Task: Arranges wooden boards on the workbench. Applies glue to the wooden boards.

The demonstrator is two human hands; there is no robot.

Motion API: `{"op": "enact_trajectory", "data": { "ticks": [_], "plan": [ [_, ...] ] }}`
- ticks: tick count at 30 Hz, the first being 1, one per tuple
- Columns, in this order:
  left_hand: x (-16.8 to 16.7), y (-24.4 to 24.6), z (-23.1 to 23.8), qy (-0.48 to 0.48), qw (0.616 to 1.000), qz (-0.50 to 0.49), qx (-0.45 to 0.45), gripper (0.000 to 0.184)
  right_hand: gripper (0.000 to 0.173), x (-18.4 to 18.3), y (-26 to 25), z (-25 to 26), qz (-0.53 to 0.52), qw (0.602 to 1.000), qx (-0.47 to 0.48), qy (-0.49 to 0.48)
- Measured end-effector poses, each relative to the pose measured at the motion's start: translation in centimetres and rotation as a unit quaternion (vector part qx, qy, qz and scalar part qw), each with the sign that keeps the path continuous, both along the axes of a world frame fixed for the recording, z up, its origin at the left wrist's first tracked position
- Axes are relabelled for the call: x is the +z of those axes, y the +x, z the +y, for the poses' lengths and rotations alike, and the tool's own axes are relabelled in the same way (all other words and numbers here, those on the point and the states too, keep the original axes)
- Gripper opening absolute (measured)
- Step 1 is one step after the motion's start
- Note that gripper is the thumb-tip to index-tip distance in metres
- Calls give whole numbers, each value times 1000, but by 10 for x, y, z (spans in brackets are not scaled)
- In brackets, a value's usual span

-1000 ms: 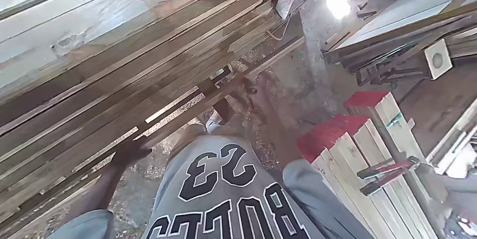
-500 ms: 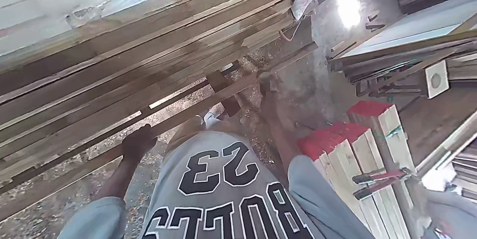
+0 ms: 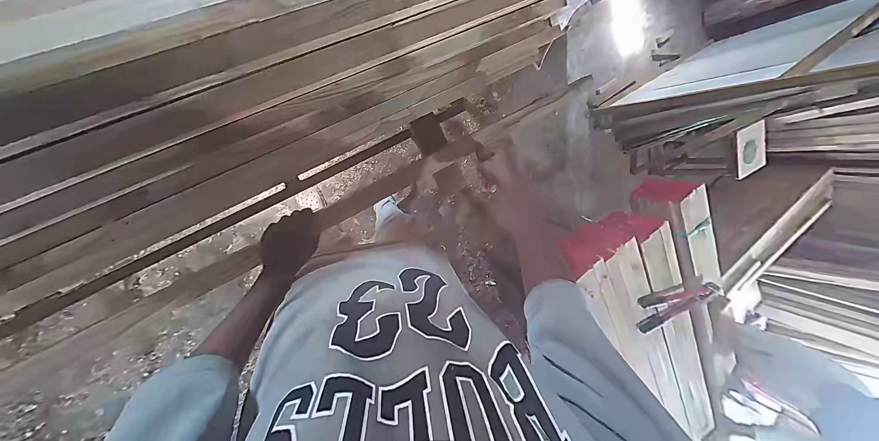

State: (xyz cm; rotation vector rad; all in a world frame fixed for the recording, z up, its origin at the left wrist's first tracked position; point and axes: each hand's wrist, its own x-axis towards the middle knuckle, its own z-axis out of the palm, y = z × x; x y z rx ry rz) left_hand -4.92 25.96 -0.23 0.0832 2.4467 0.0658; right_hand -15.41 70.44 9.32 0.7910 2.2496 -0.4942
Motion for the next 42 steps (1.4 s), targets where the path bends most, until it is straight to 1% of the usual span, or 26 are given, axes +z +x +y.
{"op": "enact_trajectory", "data": {
  "ticks": [2, 4, 6, 8, 10, 11, 13, 15, 18, 19, 20, 21, 22, 23, 24, 25, 26, 27, 28, 29, 31, 32, 33, 36, 38, 42],
  "plan": [
    [0, 0, -16, 84, 996, 1, -39, 50, 34, 15, 20, -17, -11, 997, -38, -59],
    [7, -15, -36, 157, 983, -73, -56, 62, 33, 27, 48, -39, 21, 987, -107, -118],
    [14, -25, -73, 200, 962, -184, -9, 61, 39, 24, 78, -77, 52, 965, -188, -174],
    [9, -25, -132, 253, 939, -232, 16, 54, 43, 12, 111, -127, 92, 934, -254, -233],
    [-8, -27, -172, 245, 932, -265, -30, 49, 48, -2, 140, -171, 143, 907, -288, -271],
    [-14, -24, -186, 227, 922, -311, -47, 48, 51, -9, 157, -194, 161, 902, -288, -279],
    [-14, -22, -200, 178, 899, -398, -49, 49, 52, -23, 180, -239, 203, 908, -252, -264],
    [1, -26, -202, 163, 890, -425, -9, 47, 50, -42, 183, -267, 247, 929, -189, -201],
    [-12, -5, -210, 184, 912, -367, -15, 42, 50, -63, 182, -284, 273, 956, -91, -64],
    [-4, -2, -212, 201, 918, -342, -17, 41, 50, -73, 180, -286, 280, 958, -63, -21],
    [19, -6, -210, 196, 919, -341, -27, 41, 50, -79, 179, -288, 268, 963, -38, 15],
    [55, -14, -204, 171, 907, -384, -16, 41, 50, -80, 178, -291, 217, 975, -18, 43],
    [74, -15, -204, 180, 912, -368, -33, 42, 51, -82, 179, -293, 159, 985, -4, 61],
    [74, -6, -211, 228, 927, -289, -72, 44, 53, -82, 184, -294, 126, 989, 8, 77],
    [49, 16, -222, 334, 930, -123, -97, 47, 55, -76, 189, -294, 108, 991, 11, 84],
    [49, 20, -222, 376, 918, -87, -88, 48, 55, -65, 194, -293, 99, 991, 12, 85],
    [91, -4, -207, 271, 925, -258, -60, 45, 56, -52, 194, -289, 99, 992, -1, 73],
    [113, -23, -191, 197, 912, -360, -8, 43, 54, -44, 190, -282, 114, 992, -25, 57],
    [116, -27, -183, 162, 904, -393, 32, 43, 51, -39, 182, -274, 139, 988, -57, 38],
    [101, -19, -185, 169, 910, -376, 41, 45, 48, -36, 173, -265, 162, 982, -93, 11],
    [26, 16, -209, 260, 932, -250, 22, 48, 46, -29, 152, -260, 180, 968, -169, -51],
    [-1, 27, -217, 280, 931, -232, 35, 48, 45, -27, 149, -267, 180, 962, -189, -76],
    [-12, 32, -222, 283, 928, -237, 43, 47, 46, -27, 151, -277, 168, 959, -205, -101],
    [-20, 26, -221, 267, 936, -226, 40, 55, 45, -22, 168, -323, 158, 949, -207, -175],
    [-19, 35, -225, 291, 932, -213, 29, 53, 45, -23, 194, -348, 133, 936, -214, -246],
    [-3, 36, -231, 278, 945, -170, 10, 38, 43, -21, 222, -351, 126, 857, -320, -384]
  ]
}}
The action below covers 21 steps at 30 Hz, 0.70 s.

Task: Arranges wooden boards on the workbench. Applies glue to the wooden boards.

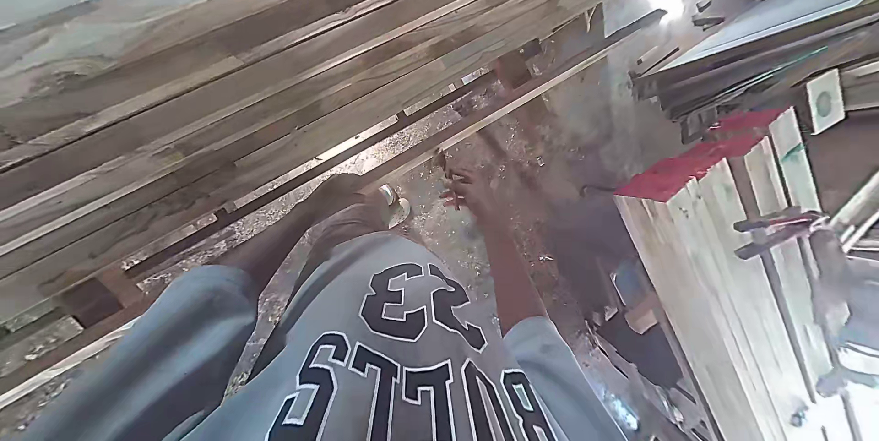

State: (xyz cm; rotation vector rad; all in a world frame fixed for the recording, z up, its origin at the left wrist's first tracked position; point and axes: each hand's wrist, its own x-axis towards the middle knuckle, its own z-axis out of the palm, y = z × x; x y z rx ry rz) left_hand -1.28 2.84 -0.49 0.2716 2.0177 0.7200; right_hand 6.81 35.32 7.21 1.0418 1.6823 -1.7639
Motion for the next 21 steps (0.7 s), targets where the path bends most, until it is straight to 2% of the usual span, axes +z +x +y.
{"op": "enact_trajectory", "data": {
  "ticks": [1, 3, 6, 9, 11, 12, 14, 17, 19, 21],
  "plan": [
    [5, 6, 0, -31, 999, 41, 1, 38, 42, -5, 10, 3, 11, 999, -46, -15],
    [11, 20, 4, -108, 985, 131, 11, 50, 43, -18, 32, 9, 42, 991, -120, -30],
    [4, 38, 8, -161, 959, 228, 39, 58, 45, -32, 62, 15, 85, 980, -176, -39],
    [-9, 48, 10, -179, 943, 281, 16, 44, 48, -39, 68, 24, 115, 980, -159, 13],
    [-12, 49, 11, -178, 939, 295, 14, 40, 48, -42, 54, 33, 129, 981, -70, 127],
    [-12, 47, 11, -177, 942, 284, 4, 41, 48, -47, 43, 41, 135, 971, -9, 199],
    [-9, 34, 7, -167, 961, 219, -32, 49, 48, -57, 17, 54, 158, 921, 85, 345],
    [-19, 11, -10, -80, 983, 137, -88, 66, 45, -66, -15, 60, 165, 859, 161, 458],
    [-4, 7, -17, 3, 999, 32, -31, 61, 45, -57, -20, 54, 80, 835, 226, 495],
    [11, 6, -18, 67, 990, -103, 66, 48, 50, -35, -21, 49, -7, 824, 273, 497]
  ]
}}
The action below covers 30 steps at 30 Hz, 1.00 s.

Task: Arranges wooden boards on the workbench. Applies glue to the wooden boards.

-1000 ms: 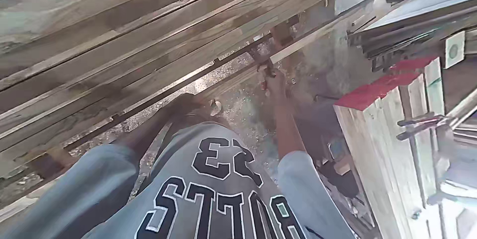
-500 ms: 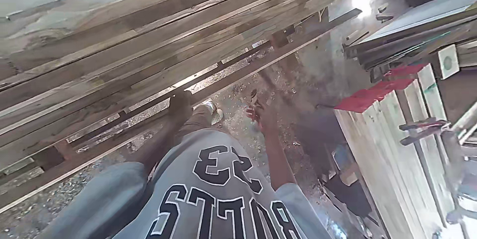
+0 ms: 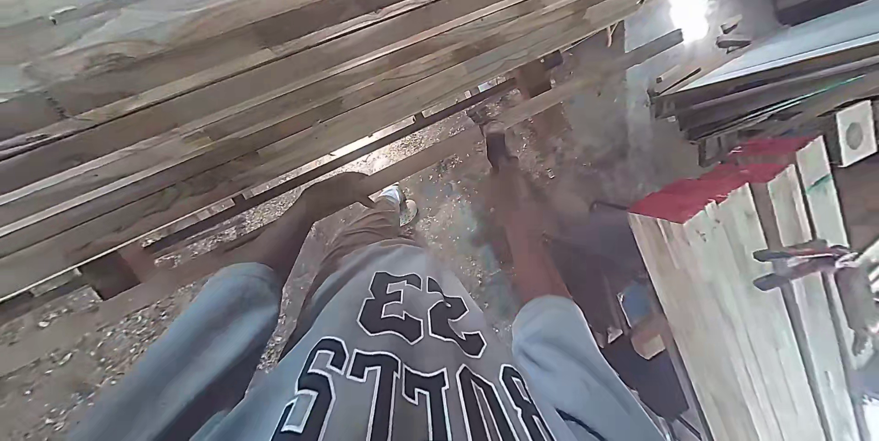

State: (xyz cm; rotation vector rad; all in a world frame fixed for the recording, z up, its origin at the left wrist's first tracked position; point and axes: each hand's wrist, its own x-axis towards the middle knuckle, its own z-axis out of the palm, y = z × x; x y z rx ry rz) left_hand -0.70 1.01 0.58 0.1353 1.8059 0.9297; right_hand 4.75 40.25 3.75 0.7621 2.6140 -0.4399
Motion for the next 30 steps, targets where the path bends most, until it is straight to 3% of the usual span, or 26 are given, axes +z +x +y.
{"op": "enact_trajectory", "data": {
  "ticks": [3, 6, 9, 13, 16, 19, 22, 25, 30],
  "plan": [
    [-13, 4, 1, -5, 999, -29, 34, 46, 54, 33, -2, 13, -41, 999, -20, -27],
    [-18, 6, 9, -110, 989, 76, -60, 51, 46, 26, -24, 36, 59, 983, -118, -127],
    [-9, 12, 15, -183, 969, 125, -113, 59, 44, 27, -34, 16, 75, 943, -203, -251],
    [-6, 15, 17, -210, 960, 131, -128, 70, 42, 43, -10, -47, 32, 888, -229, -397],
    [0, 18, 13, -221, 951, 167, -139, 64, 41, 39, 15, -58, 2, 822, -256, -508],
    [-6, 24, 8, -215, 930, 252, -160, 46, 45, 19, 33, -46, 72, 792, -301, -527],
    [-5, 25, 3, -190, 935, 260, -148, 49, 46, 16, 44, -37, 138, 779, -314, -525],
    [2, 31, -29, -151, 958, 221, -97, 57, 43, 21, 53, -45, 162, 776, -307, -527],
    [12, 101, -170, -215, 941, 242, -97, 43, 49, 2, 83, -79, 171, 760, -249, -576]
  ]
}}
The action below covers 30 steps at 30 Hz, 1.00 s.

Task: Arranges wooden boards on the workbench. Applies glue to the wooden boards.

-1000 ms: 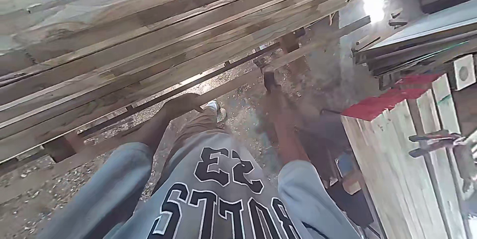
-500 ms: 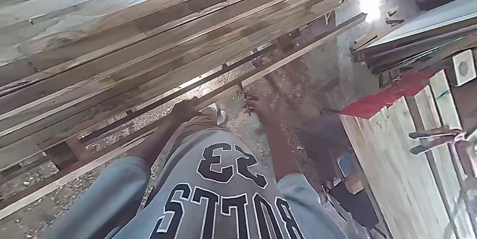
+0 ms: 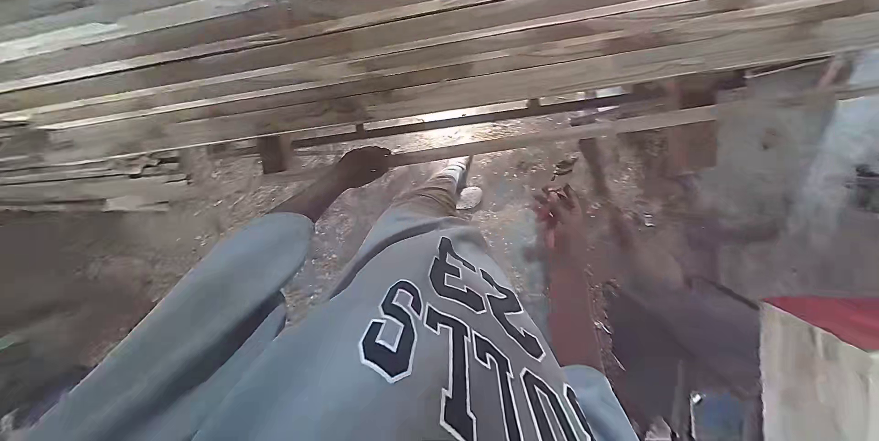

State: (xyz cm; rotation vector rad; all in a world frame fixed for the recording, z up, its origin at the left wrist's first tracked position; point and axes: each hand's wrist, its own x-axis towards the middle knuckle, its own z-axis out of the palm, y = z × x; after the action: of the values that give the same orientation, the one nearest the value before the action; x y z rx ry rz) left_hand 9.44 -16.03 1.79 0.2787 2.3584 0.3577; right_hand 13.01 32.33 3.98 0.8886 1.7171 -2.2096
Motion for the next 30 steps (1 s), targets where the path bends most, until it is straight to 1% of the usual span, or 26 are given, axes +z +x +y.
{"op": "enact_trajectory", "data": {
  "ticks": [2, 3, 5, 8, 10, 12, 14, 16, 17, 19, 20, 21, 23, 25, 28, 30],
  "plan": [
    [11, 30, -46, -19, 999, 18, 34, 41, 50, -11, 17, -18, 1, 1000, 4, -15],
    [11, 39, -62, -28, 998, 22, 51, 41, 50, -16, 25, -30, -3, 1000, 6, -18],
    [6, 47, -72, -32, 997, 31, 58, 40, 49, -24, 36, -52, -6, 999, 32, -9],
    [8, 43, -77, -42, 998, 12, 38, 42, 53, -26, 44, -96, 36, 992, 113, 41],
    [11, 31, -75, -73, 997, -16, 14, 42, 51, -29, 43, -123, 80, 980, 153, 97],
    [16, 25, -70, -108, 993, -44, -1, 39, 48, -30, 39, -148, 117, 960, 178, 184],
    [21, 25, -70, -95, 995, -32, 1, 37, 47, -38, 32, -171, 144, 930, 195, 276],
    [20, 24, -75, -78, 997, -22, -6, 37, 46, -48, 28, -197, 142, 900, 199, 360],
    [16, 24, -78, -64, 998, -22, -3, 37, 47, -53, 31, -211, 127, 880, 201, 412],
    [4, 28, -89, -25, 1000, -13, -3, 37, 45, -54, 41, -239, 57, 820, 207, 530],
    [-4, 28, -97, -2, 1000, -9, -2, 39, 44, -49, 44, -251, 13, 794, 210, 570],
    [-11, 26, -104, 23, 1000, -12, 3, 40, 44, -41, 46, -261, -39, 779, 215, 588],
    [-15, 29, -115, 53, 998, -32, 5, 42, 44, -8, 48, -272, -132, 767, 229, 584],
    [-14, 32, -125, 52, 998, -46, -1, 44, 50, 20, 34, -269, -165, 768, 225, 577],
    [-12, 34, -143, 48, 996, -69, -12, 49, 45, 45, -15, -265, -202, 782, 211, 550],
    [-14, 37, -153, 46, 996, -69, -22, 47, 42, 57, -47, -281, -253, 785, 229, 518]
  ]
}}
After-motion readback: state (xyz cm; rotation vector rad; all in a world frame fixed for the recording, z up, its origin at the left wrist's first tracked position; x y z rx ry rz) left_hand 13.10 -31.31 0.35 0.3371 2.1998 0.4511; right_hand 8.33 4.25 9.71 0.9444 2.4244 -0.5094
